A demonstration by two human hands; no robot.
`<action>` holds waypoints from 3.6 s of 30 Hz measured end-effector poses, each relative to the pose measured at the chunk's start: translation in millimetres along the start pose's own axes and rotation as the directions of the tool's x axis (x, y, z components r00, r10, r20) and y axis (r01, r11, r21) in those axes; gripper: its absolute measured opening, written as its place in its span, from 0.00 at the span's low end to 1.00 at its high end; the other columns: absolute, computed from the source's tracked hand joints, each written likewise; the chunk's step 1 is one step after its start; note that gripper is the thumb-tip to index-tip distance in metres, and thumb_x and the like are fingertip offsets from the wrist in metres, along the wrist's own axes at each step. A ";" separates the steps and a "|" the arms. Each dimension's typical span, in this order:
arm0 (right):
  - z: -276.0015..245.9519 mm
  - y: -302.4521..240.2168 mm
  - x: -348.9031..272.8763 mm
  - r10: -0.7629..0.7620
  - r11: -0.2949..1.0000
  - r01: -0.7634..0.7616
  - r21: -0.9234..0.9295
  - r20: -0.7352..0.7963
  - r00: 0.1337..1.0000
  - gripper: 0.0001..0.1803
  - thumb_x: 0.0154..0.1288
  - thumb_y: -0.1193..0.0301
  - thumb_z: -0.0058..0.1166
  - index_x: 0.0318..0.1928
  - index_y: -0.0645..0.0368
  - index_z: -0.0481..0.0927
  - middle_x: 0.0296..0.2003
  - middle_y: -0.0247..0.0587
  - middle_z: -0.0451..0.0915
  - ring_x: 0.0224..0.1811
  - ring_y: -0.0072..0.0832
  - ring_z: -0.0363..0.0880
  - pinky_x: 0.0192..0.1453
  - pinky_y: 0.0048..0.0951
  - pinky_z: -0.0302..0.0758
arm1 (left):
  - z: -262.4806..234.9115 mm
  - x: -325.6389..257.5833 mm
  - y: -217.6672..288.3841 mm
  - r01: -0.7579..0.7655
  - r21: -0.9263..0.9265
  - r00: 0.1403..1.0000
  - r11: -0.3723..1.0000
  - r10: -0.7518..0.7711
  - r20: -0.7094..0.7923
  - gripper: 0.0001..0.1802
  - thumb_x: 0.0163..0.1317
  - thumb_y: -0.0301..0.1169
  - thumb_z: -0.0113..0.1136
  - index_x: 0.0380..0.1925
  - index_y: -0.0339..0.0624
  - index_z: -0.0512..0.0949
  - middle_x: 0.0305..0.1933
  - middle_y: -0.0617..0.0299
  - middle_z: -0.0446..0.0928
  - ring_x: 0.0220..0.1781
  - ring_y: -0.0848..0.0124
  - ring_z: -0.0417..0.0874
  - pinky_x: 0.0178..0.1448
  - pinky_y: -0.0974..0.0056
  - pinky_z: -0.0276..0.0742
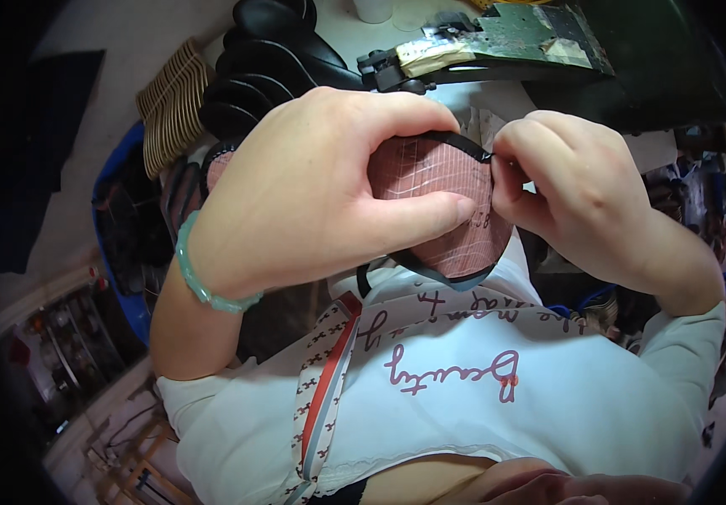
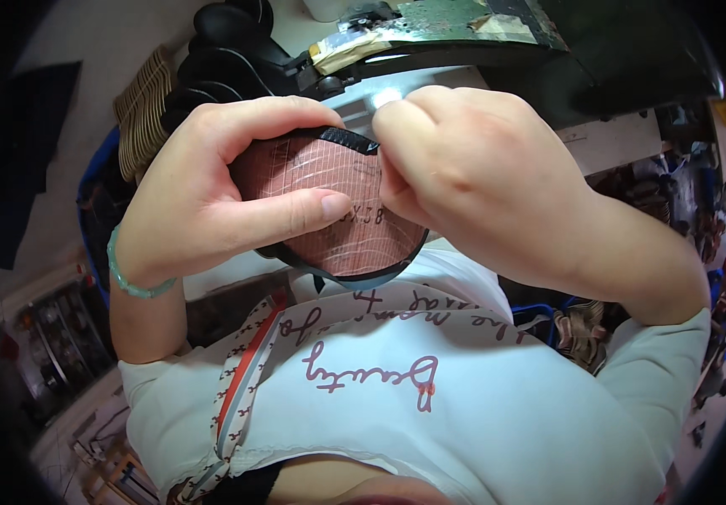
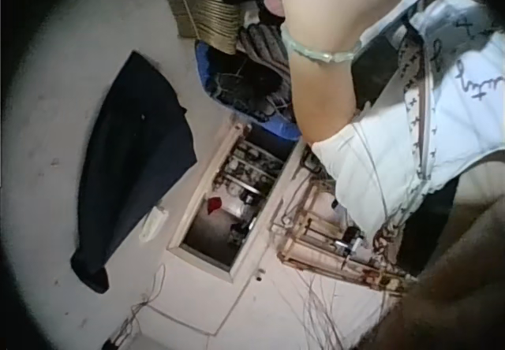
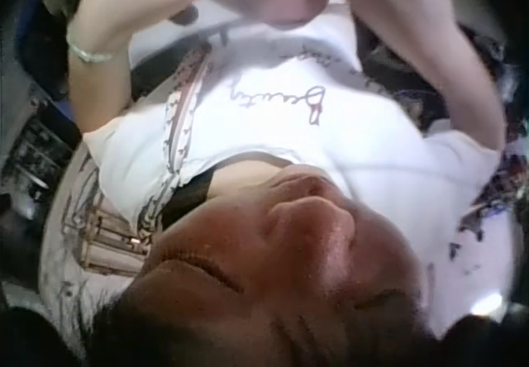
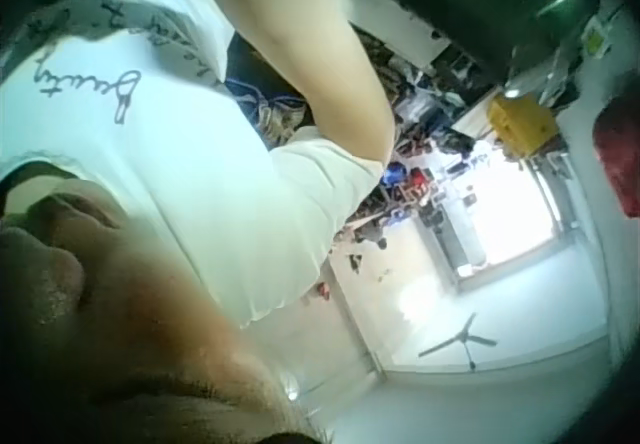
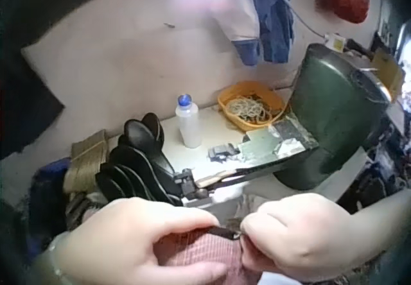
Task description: The person attaches the edge binding to a shoe insole by hand, trims the excess with scissors, applies liquid from a bottle onto the insole, and presses the edges around the sole.
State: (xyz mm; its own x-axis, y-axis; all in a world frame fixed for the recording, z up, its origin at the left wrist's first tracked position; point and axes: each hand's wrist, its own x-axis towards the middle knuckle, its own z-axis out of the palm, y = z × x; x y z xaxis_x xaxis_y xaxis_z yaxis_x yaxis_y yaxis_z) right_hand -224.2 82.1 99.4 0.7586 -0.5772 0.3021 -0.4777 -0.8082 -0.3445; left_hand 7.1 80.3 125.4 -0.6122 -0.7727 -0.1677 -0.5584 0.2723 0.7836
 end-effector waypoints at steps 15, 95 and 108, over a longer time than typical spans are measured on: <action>-18.4 -3.6 -4.6 0.175 0.703 -0.303 0.643 0.257 0.950 0.03 0.55 0.80 0.62 0.32 0.66 0.82 0.23 0.39 0.79 0.20 0.21 0.78 0.23 0.19 0.71 | 14.2 -31.4 -4.2 0.081 -0.588 0.997 0.805 -0.063 0.052 0.22 0.49 0.25 0.71 0.45 0.28 0.78 0.37 0.58 0.82 0.40 0.76 0.82 0.47 0.71 0.77; 54.6 -46.3 -36.0 0.437 0.475 -0.015 0.880 -0.221 0.872 0.07 0.63 0.85 0.56 0.43 0.70 0.77 0.42 0.39 0.74 0.42 0.20 0.74 0.45 0.17 0.71 | 137.3 -37.8 -11.4 -0.117 0.418 0.559 0.901 0.408 -0.722 0.21 0.57 0.21 0.62 0.53 0.28 0.78 0.35 0.49 0.83 0.28 0.63 0.83 0.31 0.68 0.77; 45.4 -60.7 -33.1 0.400 0.146 -0.189 0.971 0.117 0.909 0.06 0.75 0.73 0.44 0.46 0.63 0.67 0.42 0.32 0.65 0.42 0.16 0.65 0.48 0.17 0.66 | 133.2 -35.2 -30.3 -0.304 -0.243 0.775 0.921 0.090 -0.626 0.50 0.61 0.50 0.59 0.73 0.32 0.47 0.62 0.45 0.63 0.62 0.58 0.69 0.67 0.59 0.65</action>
State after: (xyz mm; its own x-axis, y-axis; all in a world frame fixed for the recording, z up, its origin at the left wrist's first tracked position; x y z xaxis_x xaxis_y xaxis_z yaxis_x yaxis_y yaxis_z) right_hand -200.2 155.5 70.0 0.5506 -0.8342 0.0328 0.2169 0.1051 -0.9705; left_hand -29.1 175.6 27.9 -0.1741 -0.9329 0.3154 -0.1927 0.3463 0.9181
